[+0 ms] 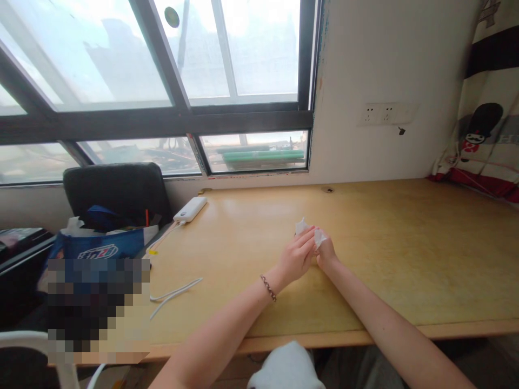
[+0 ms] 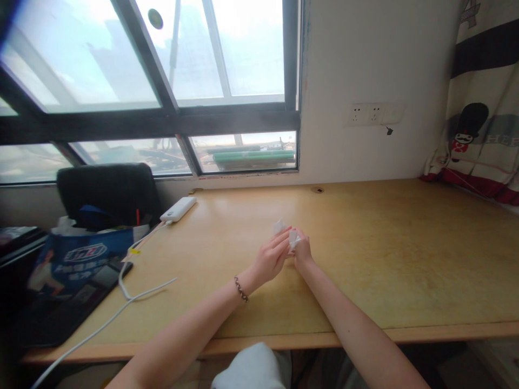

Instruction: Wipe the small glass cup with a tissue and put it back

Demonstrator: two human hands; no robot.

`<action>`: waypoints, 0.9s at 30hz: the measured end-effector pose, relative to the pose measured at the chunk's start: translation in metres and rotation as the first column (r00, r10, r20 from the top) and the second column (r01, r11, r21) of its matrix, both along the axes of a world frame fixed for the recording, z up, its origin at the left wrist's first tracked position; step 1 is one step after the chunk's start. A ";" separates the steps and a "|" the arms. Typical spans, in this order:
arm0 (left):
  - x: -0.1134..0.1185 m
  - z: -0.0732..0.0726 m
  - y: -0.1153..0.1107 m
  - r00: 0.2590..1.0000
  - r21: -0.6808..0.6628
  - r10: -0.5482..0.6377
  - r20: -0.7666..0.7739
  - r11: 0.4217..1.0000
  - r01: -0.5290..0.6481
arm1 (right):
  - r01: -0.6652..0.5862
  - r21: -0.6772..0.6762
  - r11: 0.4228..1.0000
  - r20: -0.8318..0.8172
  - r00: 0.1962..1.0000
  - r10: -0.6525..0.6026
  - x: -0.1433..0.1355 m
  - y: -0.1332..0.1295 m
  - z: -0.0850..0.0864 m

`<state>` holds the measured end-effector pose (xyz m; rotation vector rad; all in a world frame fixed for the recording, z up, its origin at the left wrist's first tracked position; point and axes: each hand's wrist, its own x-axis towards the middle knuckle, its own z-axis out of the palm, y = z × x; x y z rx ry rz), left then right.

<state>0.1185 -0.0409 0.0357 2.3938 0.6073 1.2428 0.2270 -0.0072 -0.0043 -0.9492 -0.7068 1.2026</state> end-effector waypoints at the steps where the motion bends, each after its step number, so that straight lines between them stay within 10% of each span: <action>1: 0.000 0.000 0.002 0.999 -0.048 0.025 0.039 0.999 -0.023 | -0.018 -0.034 0.999 -0.032 0.999 0.017 0.000 0.000 0.000; 10: -0.004 -0.028 0.030 0.915 -0.531 0.364 0.176 0.817 -0.223 | 0.090 -0.075 0.993 -0.133 0.986 -0.100 0.008 0.005 0.008; 15: 0.012 -0.041 0.017 0.894 -0.673 0.339 0.293 0.737 -0.059 | 0.297 0.006 0.955 -0.137 0.946 -0.293 0.023 0.013 0.015; 19: 0.021 -0.044 0.009 0.875 -0.780 0.302 0.378 0.614 0.125 | 0.345 0.188 0.920 0.178 0.909 -0.378 0.027 0.005 0.022; 23: 0.019 -0.040 0.014 0.775 -0.818 0.327 0.540 0.419 0.393 | 0.196 0.448 0.872 0.638 0.614 -0.465 0.023 -0.011 0.029; 27: 0.011 -0.032 0.023 0.646 -0.743 0.368 0.669 0.374 0.555 | 0.022 0.531 0.847 0.813 0.267 -0.517 0.017 -0.019 0.030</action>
